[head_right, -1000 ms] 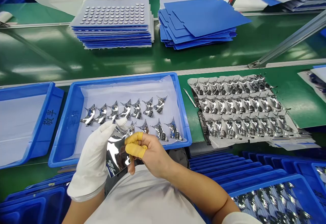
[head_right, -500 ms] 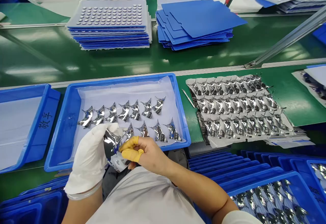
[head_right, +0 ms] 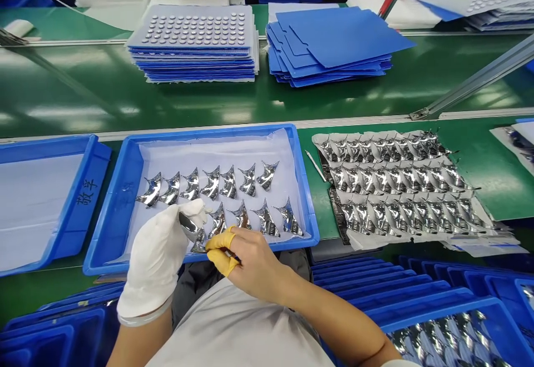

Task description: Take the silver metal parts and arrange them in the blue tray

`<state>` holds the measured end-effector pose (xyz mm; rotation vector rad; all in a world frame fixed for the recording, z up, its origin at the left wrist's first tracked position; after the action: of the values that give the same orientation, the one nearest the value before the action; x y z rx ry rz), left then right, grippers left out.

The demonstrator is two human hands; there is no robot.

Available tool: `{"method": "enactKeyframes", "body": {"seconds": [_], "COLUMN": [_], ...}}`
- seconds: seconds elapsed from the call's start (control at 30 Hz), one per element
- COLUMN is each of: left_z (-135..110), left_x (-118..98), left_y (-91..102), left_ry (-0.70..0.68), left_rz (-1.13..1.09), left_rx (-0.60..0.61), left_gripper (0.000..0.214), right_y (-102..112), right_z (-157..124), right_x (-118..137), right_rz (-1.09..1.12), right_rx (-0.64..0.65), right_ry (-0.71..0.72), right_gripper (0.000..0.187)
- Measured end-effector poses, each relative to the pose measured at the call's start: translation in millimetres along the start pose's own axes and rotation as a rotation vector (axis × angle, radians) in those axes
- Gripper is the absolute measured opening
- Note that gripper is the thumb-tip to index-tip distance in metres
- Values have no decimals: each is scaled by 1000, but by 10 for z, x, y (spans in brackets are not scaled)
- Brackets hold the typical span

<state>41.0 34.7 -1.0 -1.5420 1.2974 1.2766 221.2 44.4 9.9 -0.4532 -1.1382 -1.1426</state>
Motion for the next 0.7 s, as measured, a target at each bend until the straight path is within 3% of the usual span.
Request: {"method": "enactKeyframes", "body": {"seconds": [0.17,0.4,0.7], "left_z": [-3,33,45], "left_x": [10,4,208], "left_y": [20,48,84], "left_ry": [34,101,219], "left_rz": [-147,-306,29], "left_rx": [41,123,49], "left_gripper": [16,12,18], "right_y": [15,38,27], "right_z": [27,15,-90], "right_x": [17,-7,-301], "right_rz": [56,171,136], "right_rx": [3,106,347], "right_ry": [-21,-192,-334], "right_gripper": [13,11,12]}}
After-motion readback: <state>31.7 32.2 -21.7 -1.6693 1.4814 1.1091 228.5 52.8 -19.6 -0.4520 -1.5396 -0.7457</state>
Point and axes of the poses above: each hand's wrist, its own z-axis towards the middle knuckle, its own y-axis out of the back of the hand, x = y × z, the point moved 2 cm from there along z, towards the middle knuckle, and after that the axes turned 8 degrees about y, right-handed, at the moved point
